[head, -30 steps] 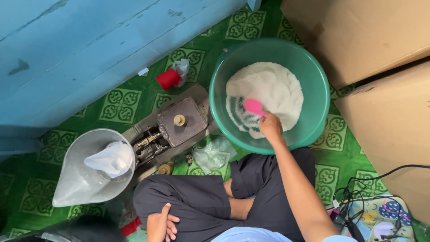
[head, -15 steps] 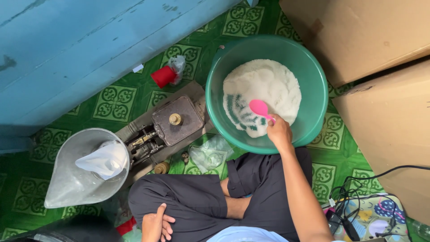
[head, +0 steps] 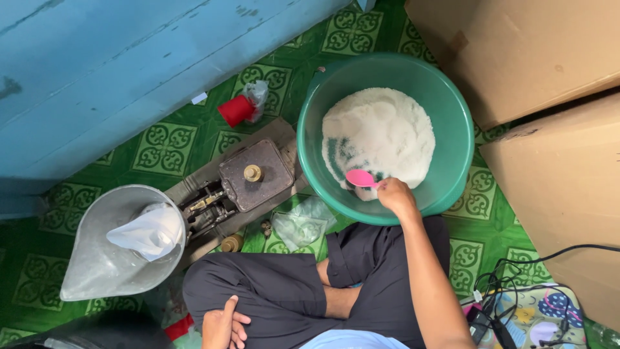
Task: Scooping sugar from a large bowl into small plastic bags using a spoon and a funnel-like stand.
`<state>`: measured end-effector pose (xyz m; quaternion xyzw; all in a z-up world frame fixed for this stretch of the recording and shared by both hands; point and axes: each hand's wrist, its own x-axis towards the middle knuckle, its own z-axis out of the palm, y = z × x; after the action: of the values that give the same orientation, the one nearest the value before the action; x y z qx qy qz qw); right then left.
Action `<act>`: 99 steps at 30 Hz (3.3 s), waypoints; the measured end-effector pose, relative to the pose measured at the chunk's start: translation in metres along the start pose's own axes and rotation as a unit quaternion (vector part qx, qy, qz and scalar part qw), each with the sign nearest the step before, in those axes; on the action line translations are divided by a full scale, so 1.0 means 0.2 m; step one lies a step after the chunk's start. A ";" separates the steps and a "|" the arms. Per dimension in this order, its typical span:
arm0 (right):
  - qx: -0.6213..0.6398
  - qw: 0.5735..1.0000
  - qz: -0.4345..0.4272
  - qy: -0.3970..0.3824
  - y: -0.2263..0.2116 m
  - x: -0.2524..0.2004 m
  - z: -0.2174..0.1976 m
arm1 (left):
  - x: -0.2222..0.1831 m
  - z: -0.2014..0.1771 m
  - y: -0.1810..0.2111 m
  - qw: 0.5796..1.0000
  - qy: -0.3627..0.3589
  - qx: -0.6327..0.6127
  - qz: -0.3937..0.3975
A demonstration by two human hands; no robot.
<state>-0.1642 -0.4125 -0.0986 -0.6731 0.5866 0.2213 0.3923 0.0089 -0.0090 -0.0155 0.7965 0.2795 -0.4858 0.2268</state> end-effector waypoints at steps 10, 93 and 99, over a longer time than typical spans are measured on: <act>0.104 0.990 -0.053 0.076 0.01 0.36 0.04 | 0.05 -0.01 -0.02 1.000 0.018 0.006 0.000; -0.349 0.604 -0.644 0.314 -1.15 -1.41 0.51 | -0.16 -0.24 -0.15 0.959 -0.152 -0.037 0.235; -0.363 0.595 -0.643 0.318 -1.18 -1.41 0.54 | -0.14 -0.23 -0.15 0.959 -0.152 -0.028 0.239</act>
<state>0.0203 -0.1532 0.1154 -0.9903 -0.0388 -0.1219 -0.0549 0.0084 0.0349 0.0270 0.7505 0.0565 -0.5244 0.3981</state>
